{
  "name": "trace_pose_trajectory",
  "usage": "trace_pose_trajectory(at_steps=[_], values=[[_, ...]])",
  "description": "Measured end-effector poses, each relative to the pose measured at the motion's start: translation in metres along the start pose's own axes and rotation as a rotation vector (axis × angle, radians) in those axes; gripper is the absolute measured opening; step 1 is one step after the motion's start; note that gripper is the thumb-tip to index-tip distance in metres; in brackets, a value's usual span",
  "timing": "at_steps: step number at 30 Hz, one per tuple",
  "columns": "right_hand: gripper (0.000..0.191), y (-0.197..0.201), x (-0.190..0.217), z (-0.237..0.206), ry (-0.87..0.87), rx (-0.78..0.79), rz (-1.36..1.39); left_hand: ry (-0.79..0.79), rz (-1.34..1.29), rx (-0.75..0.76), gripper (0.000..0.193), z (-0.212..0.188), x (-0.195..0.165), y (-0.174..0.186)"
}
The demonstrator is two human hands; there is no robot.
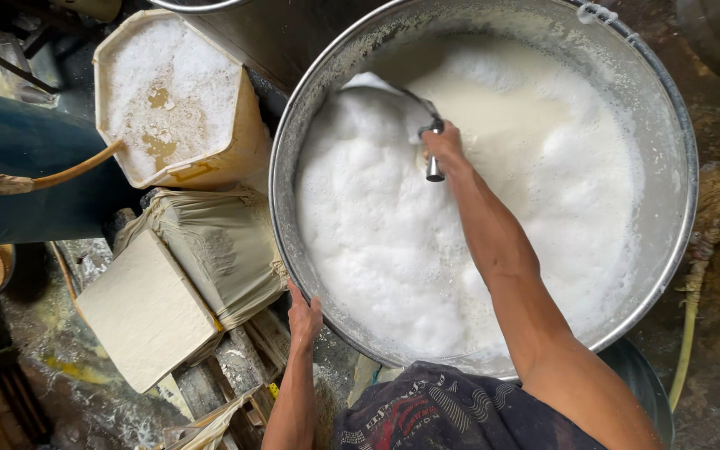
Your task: The person handles a white rectangular block, then uses a ladle to scoop a white foamy liquid from a large metal pot into a blue tub. The person repeatedly scoops and pours the liquid between containers in a wet industrial workspace.
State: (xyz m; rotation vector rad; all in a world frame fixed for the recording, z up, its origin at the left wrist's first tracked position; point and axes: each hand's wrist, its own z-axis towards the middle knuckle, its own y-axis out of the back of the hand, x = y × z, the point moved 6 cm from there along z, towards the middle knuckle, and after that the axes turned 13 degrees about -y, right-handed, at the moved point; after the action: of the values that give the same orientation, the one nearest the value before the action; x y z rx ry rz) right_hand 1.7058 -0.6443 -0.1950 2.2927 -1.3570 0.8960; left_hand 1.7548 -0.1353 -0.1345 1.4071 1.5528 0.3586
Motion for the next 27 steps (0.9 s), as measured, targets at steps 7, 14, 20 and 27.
trace_pose_trajectory(at_steps=[7, 14, 20, 27], values=[[0.067, -0.024, 0.012, -0.03, 0.195, -0.179, -0.793, 0.106, 0.06, 0.05, 0.09, 0.009, 0.011, -0.006], [0.069, 0.019, -0.027, -0.069, 0.197, -0.221, -0.919, -0.08, 0.006, -0.02, 0.088, 0.019, 0.017, -0.01], [0.075, 0.088, -0.062, -0.113, 0.174, -0.361, -0.916, -0.241, 0.044, -0.073, 0.089, 0.019, 0.016, -0.009], [0.075, 0.177, -0.093, -0.174, 0.366, -0.548, -0.84, -0.231, -0.024, -0.028, 0.093, 0.023, 0.021, -0.01]])
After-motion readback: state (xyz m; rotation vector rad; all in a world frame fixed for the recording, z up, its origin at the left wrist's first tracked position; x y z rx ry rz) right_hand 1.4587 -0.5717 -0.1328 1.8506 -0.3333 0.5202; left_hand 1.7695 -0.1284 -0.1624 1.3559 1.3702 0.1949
